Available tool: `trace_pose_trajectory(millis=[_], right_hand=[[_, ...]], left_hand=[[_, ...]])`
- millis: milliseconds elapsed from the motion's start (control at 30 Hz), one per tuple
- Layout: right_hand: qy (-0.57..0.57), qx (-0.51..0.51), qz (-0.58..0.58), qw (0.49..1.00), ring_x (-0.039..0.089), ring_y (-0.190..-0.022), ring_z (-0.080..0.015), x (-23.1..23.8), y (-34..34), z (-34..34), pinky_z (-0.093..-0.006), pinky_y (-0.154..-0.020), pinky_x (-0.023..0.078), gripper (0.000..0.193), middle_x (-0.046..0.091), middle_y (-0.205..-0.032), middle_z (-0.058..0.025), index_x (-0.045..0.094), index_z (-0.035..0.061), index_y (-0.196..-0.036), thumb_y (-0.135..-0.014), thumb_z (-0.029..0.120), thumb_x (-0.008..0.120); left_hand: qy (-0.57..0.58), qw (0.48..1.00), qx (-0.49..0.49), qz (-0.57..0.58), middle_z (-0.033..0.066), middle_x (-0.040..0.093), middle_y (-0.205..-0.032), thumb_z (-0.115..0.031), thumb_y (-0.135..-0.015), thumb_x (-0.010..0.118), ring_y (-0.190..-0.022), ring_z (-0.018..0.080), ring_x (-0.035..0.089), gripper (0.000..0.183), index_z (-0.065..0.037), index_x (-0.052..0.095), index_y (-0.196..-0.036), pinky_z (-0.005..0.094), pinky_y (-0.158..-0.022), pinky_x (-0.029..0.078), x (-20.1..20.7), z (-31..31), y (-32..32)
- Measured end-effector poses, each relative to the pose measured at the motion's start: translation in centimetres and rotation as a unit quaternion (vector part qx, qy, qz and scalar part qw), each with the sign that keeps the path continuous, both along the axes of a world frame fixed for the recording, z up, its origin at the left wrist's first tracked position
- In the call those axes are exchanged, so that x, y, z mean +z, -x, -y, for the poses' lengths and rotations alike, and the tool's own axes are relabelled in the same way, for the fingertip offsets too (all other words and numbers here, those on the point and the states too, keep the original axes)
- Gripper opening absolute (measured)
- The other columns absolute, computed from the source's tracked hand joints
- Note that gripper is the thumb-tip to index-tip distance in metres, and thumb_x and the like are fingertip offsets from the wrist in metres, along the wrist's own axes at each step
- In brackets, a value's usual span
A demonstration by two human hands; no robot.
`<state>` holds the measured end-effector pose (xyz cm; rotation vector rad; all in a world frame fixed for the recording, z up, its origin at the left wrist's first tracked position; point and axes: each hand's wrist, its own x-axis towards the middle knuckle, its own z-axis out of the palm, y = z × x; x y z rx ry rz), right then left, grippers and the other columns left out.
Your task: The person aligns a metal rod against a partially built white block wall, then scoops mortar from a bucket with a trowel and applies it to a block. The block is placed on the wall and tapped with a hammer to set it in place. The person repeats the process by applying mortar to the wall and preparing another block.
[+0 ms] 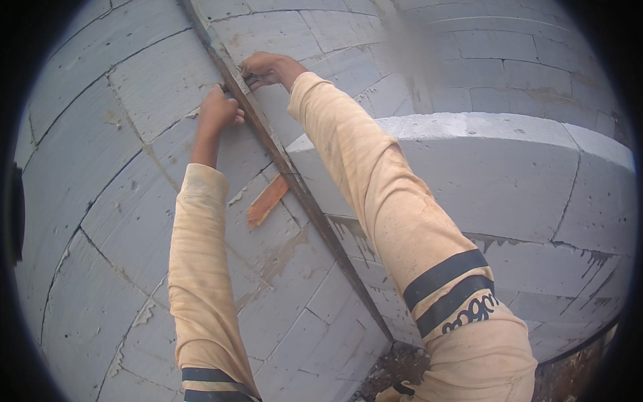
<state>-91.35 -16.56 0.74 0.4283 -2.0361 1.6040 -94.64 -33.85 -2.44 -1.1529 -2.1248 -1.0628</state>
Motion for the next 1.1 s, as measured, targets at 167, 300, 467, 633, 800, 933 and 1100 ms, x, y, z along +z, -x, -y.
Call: trace_pose_trajectory(millis=[167, 300, 467, 633, 800, 933, 1100], right_hand=[[0.014, 0.008, -0.008, 1.0, 0.065, -0.075, -0.0141, -0.3, -0.4, 0.5, -0.0301, -0.078, 0.058, 0.027, 0.064, -0.086, -0.0044, 0.059, 0.0003, -0.117, -0.096, -0.001, 0.042], [0.055, 0.018, -0.028, 0.998, 0.064, -0.073, -0.014, -0.4, -0.6, 0.2, -0.0318, -0.077, 0.059, 0.027, 0.063, -0.081, -0.0032, 0.058, -0.001, -0.115, -0.095, 0.0, 0.039], [0.021, 0.0, -0.026, 0.999, 0.056, -0.064, -0.0112, -0.1, -0.2, -0.3, -0.0298, -0.066, 0.053, 0.018, 0.055, -0.072, -0.0007, 0.057, 0.0043, -0.095, -0.093, -0.001, 0.039], [0.023, 0.018, -0.045, 0.999, 0.048, -0.061, -0.0117, -0.2, 0.4, -0.2, -0.0301, -0.059, 0.045, 0.015, 0.049, -0.069, -0.0001, 0.053, 0.0078, -0.085, -0.088, -0.001, 0.042], [0.01, -0.014, -0.067, 0.998, 0.042, -0.06, -0.0125, -0.4, 0.7, -0.1, -0.031, -0.059, 0.043, 0.012, 0.043, -0.067, 0.0003, 0.05, 0.0078, -0.081, -0.083, -0.003, 0.044], [-0.04, -0.021, -0.073, 0.996, 0.039, -0.06, -0.0142, -0.4, 0.4, 0.1, -0.0328, -0.064, 0.047, 0.011, 0.039, -0.067, 0.0002, 0.048, 0.0075, -0.08, -0.08, -0.003, 0.045], [-0.071, -0.079, -0.05, 0.993, 0.053, -0.066, -0.0209, 0.4, -1.6, 1.3, -0.0414, -0.079, 0.057, 0.018, 0.05, -0.076, -0.0064, 0.054, -0.0004, -0.093, -0.077, -0.002, 0.046]], left_hand=[[-0.03, 0.994, 0.065, -0.078, 0.0125, 0.075, -0.074, -0.012, -0.086, 0.063, -0.075, 0.0278, 0.075, 0.022, 0.005, 0.068, -0.099, 0.0393, -0.081, 0.057, -0.4, -0.5, 1.1], [-0.07, 0.978, 0.127, -0.151, 0.0165, 0.074, -0.079, -0.016, -0.085, 0.066, -0.086, 0.0327, 0.074, 0.02, 0.001, 0.073, -0.094, 0.0423, -0.085, 0.057, -0.9, -1.0, 2.0], [-0.107, 0.972, 0.128, -0.164, 0.0199, 0.074, -0.082, -0.016, -0.086, 0.065, -0.09, 0.0343, 0.073, 0.023, -0.001, 0.075, -0.1, 0.0437, -0.084, 0.057, -1.3, -1.4, 2.2], [-0.047, 0.998, 0.023, -0.021, 0.0121, 0.075, -0.075, -0.006, -0.087, 0.055, -0.067, 0.0207, 0.074, 0.032, 0.001, 0.072, -0.114, 0.0325, -0.066, 0.059, -0.1, -0.3, 1.3], [-0.013, 1.0, 0.009, 0.006, 0.0084, 0.075, -0.075, -0.003, -0.09, 0.052, -0.059, 0.0133, 0.072, 0.037, 0.003, 0.068, -0.123, 0.0259, -0.056, 0.057, 0.5, 0.1, 0.4], [-0.03, 0.999, 0.01, 0.037, 0.0096, 0.076, -0.078, -0.007, -0.093, 0.057, -0.061, 0.0134, 0.072, 0.03, 0.003, 0.07, -0.117, 0.0256, -0.056, 0.057, 0.9, 0.1, 0.6], [-0.04, 0.997, 0.004, 0.072, 0.0109, 0.076, -0.08, -0.013, -0.094, 0.06, -0.066, 0.0168, 0.073, 0.022, 0.001, 0.072, -0.105, 0.0283, -0.061, 0.057, 1.3, 0.2, 0.9]])
